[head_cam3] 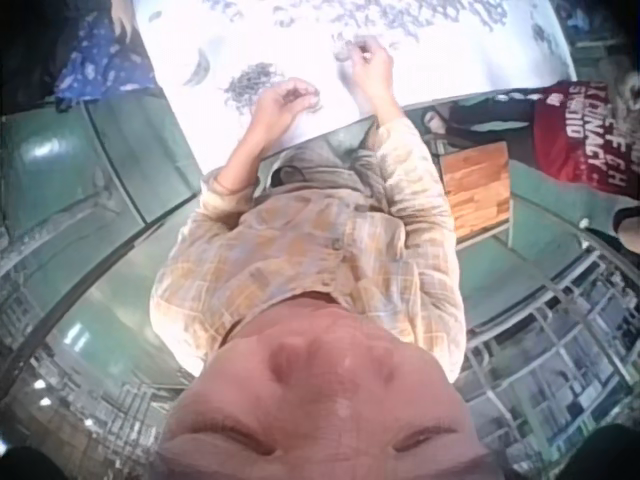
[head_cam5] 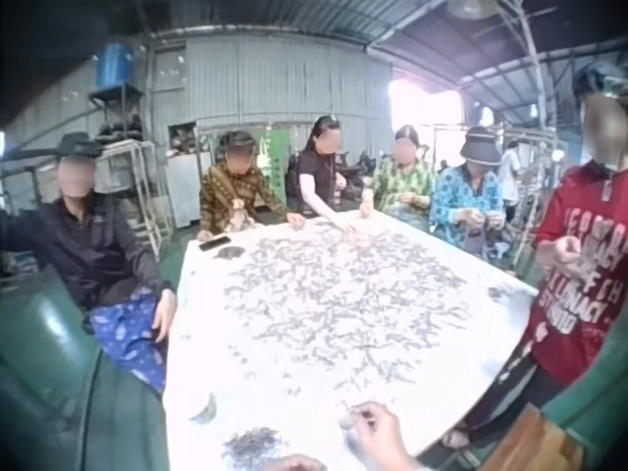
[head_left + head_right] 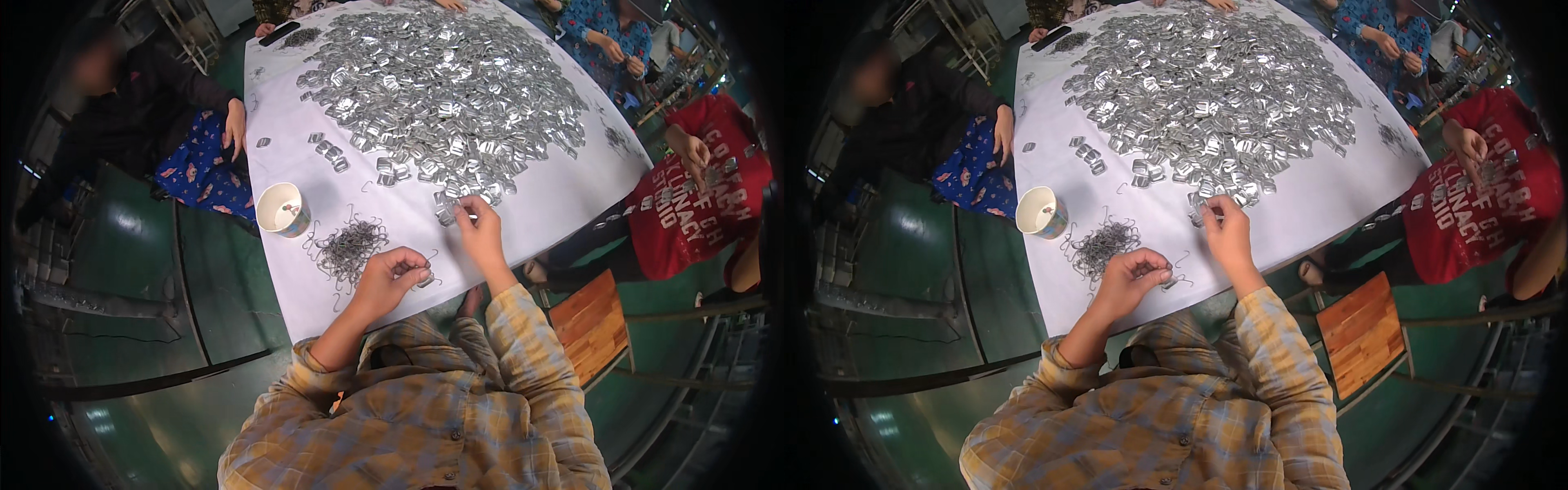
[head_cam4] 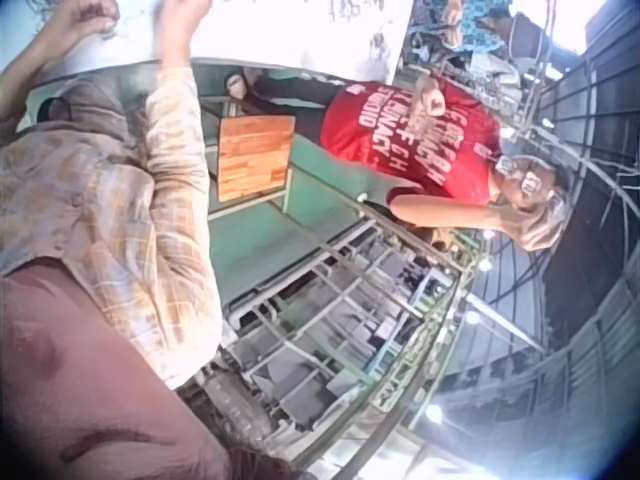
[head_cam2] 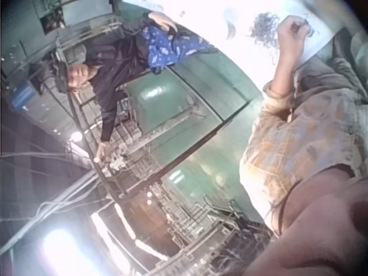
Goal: The person threads small metal clips onto hooks to assemble a chain, then hangs the completed chains on a metal rack.
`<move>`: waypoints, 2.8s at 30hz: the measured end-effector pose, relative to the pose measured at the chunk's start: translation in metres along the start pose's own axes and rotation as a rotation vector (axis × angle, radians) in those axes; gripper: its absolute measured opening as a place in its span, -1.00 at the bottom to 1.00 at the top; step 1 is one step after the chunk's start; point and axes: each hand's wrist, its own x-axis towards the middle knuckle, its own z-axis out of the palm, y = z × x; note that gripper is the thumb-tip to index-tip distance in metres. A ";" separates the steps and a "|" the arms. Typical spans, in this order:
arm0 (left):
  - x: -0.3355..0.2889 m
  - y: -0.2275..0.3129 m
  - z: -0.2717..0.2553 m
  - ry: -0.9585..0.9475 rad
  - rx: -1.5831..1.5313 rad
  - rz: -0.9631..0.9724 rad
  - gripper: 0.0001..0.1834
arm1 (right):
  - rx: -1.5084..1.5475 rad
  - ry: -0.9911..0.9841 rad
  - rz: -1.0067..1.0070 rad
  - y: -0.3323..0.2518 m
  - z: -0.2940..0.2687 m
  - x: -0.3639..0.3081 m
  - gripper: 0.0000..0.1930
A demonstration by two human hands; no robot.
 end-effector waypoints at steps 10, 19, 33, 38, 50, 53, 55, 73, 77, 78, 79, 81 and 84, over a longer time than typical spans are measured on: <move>0.015 0.010 0.031 0.000 -0.053 0.038 -0.87 | 0.565 -0.430 0.235 -0.050 -0.069 -0.054 -0.89; 0.013 0.011 0.038 -0.127 -0.156 -0.061 -0.91 | 0.230 -0.309 0.132 -0.047 -0.076 -0.075 -0.87; 0.016 0.013 -0.016 0.130 0.288 0.067 -0.86 | 0.149 -0.215 -0.129 -0.060 -0.082 -0.069 -0.86; 0.021 0.001 -0.066 0.413 1.032 0.274 -0.89 | 0.081 -0.141 -0.148 -0.062 -0.085 -0.065 -0.87; 0.046 -0.021 -0.099 0.513 1.123 0.070 -0.89 | 0.048 -0.136 -0.171 -0.064 -0.081 -0.063 -0.88; 0.055 -0.007 -0.084 0.436 1.069 0.190 -0.89 | 0.100 -0.113 -0.104 -0.057 -0.080 -0.064 -0.88; 0.055 -0.003 -0.067 0.339 1.081 0.209 -0.90 | 0.092 -0.109 -0.102 -0.056 -0.082 -0.064 -0.87; 0.055 -0.021 0.037 -0.133 1.430 0.394 -0.94 | 0.070 -0.060 -0.109 -0.053 -0.080 -0.067 -0.87; 0.068 0.002 0.025 -0.067 1.023 0.278 -0.93 | 0.026 -0.086 -0.083 -0.053 -0.080 -0.067 -0.88; 0.068 0.007 0.022 -0.027 0.754 0.208 -0.95 | 0.029 -0.080 -0.081 -0.053 -0.079 -0.067 -0.88; 0.066 0.013 0.023 -0.033 0.756 0.209 -0.95 | 0.018 -0.104 -0.079 -0.054 -0.079 -0.066 -0.88; 0.060 0.032 0.026 0.024 0.193 0.146 -0.97 | 0.007 -0.124 -0.075 -0.056 -0.077 -0.065 -0.88; 0.052 0.052 0.030 -0.017 0.181 0.206 -0.95 | 0.036 -0.169 -0.089 -0.056 -0.075 -0.063 -0.87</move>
